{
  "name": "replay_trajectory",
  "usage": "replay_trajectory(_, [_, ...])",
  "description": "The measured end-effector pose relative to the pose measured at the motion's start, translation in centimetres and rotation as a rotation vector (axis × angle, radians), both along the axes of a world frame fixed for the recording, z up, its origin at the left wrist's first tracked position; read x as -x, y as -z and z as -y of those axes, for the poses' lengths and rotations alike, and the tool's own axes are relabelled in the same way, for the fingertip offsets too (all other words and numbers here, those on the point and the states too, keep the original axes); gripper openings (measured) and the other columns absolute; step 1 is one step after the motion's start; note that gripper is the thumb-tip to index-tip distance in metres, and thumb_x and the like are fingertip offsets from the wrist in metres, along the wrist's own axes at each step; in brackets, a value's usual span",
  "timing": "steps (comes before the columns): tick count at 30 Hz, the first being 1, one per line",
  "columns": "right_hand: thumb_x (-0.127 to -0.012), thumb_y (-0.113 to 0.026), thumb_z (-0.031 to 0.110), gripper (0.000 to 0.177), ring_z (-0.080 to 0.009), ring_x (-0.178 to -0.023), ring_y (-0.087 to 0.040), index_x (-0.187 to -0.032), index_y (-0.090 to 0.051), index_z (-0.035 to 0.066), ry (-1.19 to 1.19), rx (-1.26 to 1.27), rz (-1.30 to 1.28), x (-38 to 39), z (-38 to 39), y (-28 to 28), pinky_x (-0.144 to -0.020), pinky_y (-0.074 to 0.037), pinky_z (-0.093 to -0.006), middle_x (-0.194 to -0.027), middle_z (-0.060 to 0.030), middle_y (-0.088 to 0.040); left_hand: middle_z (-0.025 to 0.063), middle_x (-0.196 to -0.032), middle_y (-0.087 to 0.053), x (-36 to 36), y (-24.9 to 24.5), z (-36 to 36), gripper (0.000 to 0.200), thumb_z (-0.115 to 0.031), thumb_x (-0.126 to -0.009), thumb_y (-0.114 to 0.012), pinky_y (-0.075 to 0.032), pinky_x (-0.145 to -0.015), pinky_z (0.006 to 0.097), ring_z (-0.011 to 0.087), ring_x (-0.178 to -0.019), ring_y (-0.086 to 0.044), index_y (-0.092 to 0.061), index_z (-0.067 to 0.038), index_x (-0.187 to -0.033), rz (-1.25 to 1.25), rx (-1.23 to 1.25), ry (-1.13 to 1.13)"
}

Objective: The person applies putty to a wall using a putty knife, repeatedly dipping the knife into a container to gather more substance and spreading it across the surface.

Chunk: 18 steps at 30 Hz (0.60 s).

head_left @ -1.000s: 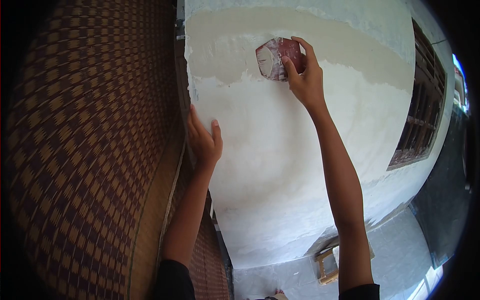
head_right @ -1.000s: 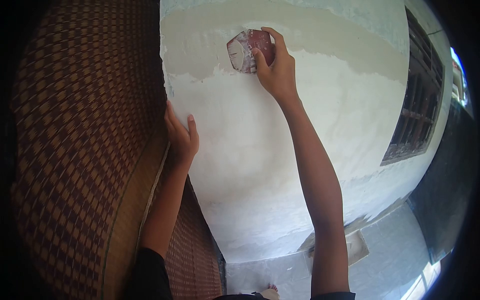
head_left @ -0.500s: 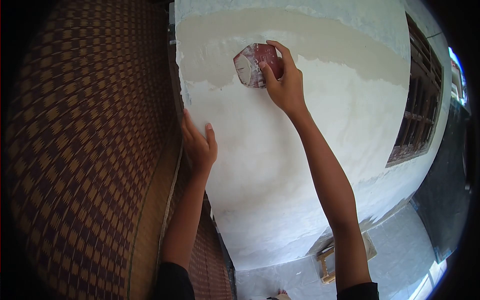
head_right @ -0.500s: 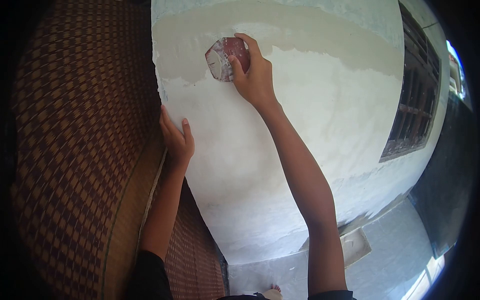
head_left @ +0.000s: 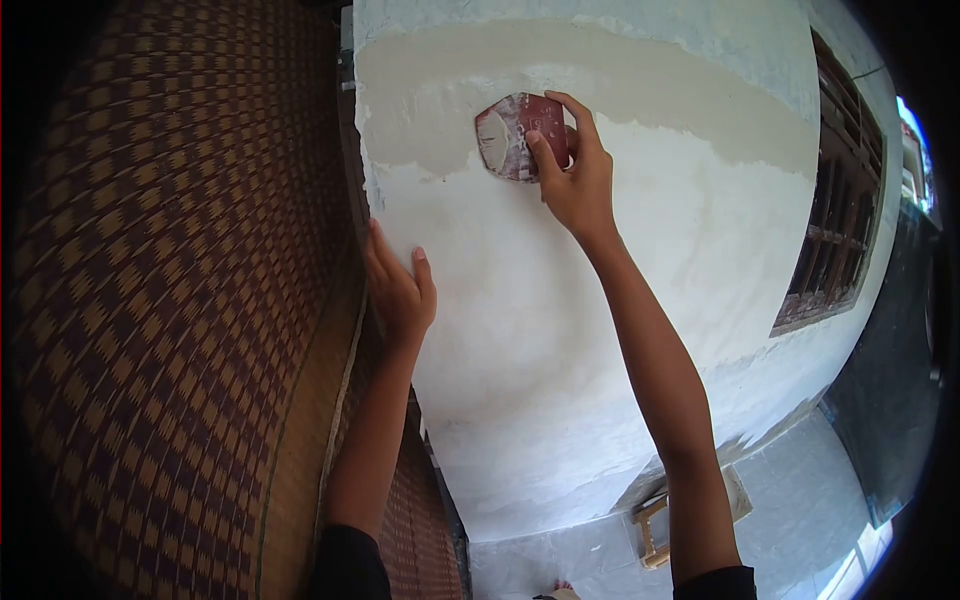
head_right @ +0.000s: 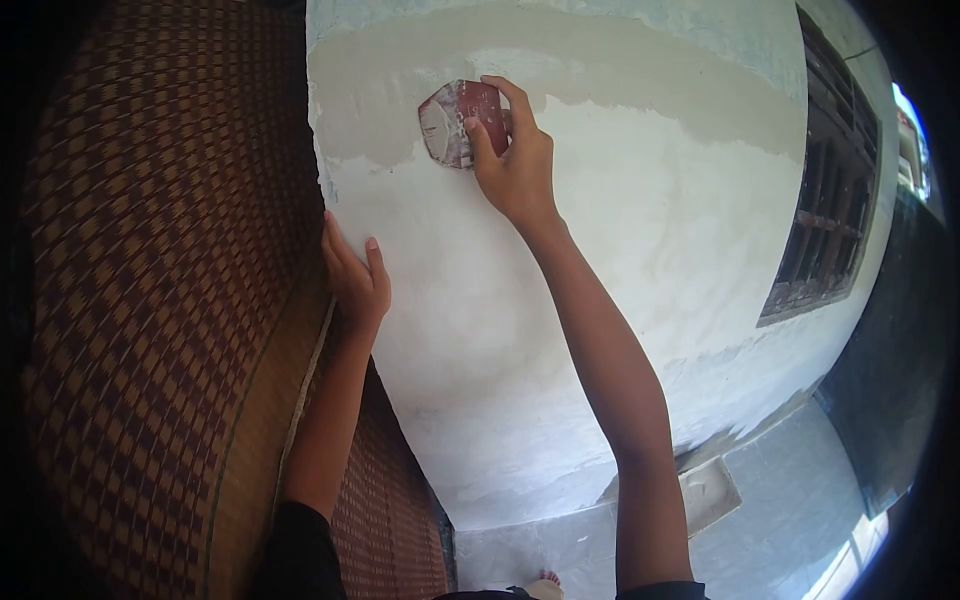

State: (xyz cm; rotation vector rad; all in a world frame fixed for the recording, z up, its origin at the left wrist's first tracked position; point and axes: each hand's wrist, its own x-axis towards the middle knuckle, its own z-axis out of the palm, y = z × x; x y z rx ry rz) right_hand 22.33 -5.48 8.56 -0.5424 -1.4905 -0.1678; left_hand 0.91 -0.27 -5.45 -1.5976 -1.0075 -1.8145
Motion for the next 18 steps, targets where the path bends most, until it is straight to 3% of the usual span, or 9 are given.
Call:
replay_trajectory(2, [-0.091,-0.065,0.011,0.045,-0.024,-0.073,-0.069,-0.133,-0.048,0.011,0.063,-0.078,0.01,-0.4,-0.6,-0.2,-0.069,-0.053,-0.0324,-0.083,-0.0171,-0.07,0.0306,-0.143,-0.036,0.0,0.0,0.0,0.067,-0.022,-0.096,-0.05,-0.039,-0.106,0.0493,0.0446,-0.131,-0.042,-0.021,0.009,-0.148,0.002,0.003,0.005])
replay_trajectory(4, [-0.091,-0.065,0.01,0.044,-0.0216,-0.074,-0.069,-0.132,-0.05,0.01,0.156,0.005,-0.084,-2.2,-0.5,-0.4,-0.07,-0.053,-0.0325,-0.085,-0.0164,-0.07,0.0305,-0.143,-0.036,0.0,0.1,0.0,0.067,-0.022,-0.096,-0.05,-0.039,-0.106,0.0493,0.0445,-0.131,-0.042,-0.021,0.009,-0.148,0.004,0.01,0.01])
replay_trajectory(6, [-0.092,-0.064,0.008,0.042,-0.0123,-0.07,-0.065,-0.131,-0.051,0.009,0.054,0.021,-0.207,-4.1,-0.2,-0.4,-0.063,-0.052,-0.0278,-0.086,-0.0117,-0.071,0.0304,-0.143,-0.036,0.1,0.2,-0.2,0.067,-0.021,-0.097,-0.05,-0.038,-0.107,0.0493,0.0447,-0.132,-0.041,-0.021,0.009,-0.148,-0.003,0.0,-0.002])
replay_trajectory(8, [-0.093,-0.064,0.008,0.042,-0.0104,-0.069,-0.063,-0.132,-0.05,0.009,0.052,-0.025,-0.284,-5.2,0.4,-0.2,-0.059,-0.05,-0.0252,-0.085,-0.01,-0.07,0.0304,-0.143,-0.036,0.0,0.2,-0.3,0.067,-0.021,-0.097,-0.05,-0.037,-0.107,0.0493,0.0448,-0.132,-0.041,-0.021,0.009,-0.148,-0.001,-0.012,-0.009])
replay_trajectory(12, [-0.093,-0.064,0.009,0.045,-0.0123,-0.067,-0.063,-0.134,-0.047,0.01,-0.131,0.063,-0.219,-3.7,0.9,-0.2,-0.06,-0.051,-0.026,-0.086,-0.0113,-0.071,0.0305,-0.144,-0.036,-0.2,0.3,-0.5,0.067,-0.021,-0.096,-0.05,-0.036,-0.108,0.0492,0.0452,-0.132,-0.04,-0.021,0.009,-0.148,0.003,-0.021,-0.023])
replay_trajectory(15, [-0.091,-0.066,0.012,0.046,-0.0182,-0.072,-0.067,-0.134,-0.048,0.011,0.06,0.037,-0.045,-1.3,0.7,-0.3,-0.071,-0.053,-0.0317,-0.084,-0.0155,-0.07,0.0306,-0.144,-0.036,0.0,0.2,-0.3,0.067,-0.021,-0.096,-0.05,-0.036,-0.108,0.0494,0.0453,-0.132,-0.04,-0.021,0.009,-0.148,0.002,-0.023,0.02])
replay_trajectory(18, [-0.091,-0.066,0.012,0.045,-0.0188,-0.077,-0.069,-0.133,-0.05,0.011,0.128,0.069,-0.105,-2.8,-0.5,-0.3,-0.073,-0.053,-0.032,-0.085,-0.0147,-0.07,0.0306,-0.143,-0.036,0.1,0.2,-0.3,0.067,-0.021,-0.096,-0.05,-0.037,-0.107,0.0495,0.0453,-0.131,-0.04,-0.021,0.009,-0.148,0.001,-0.004,0.022])
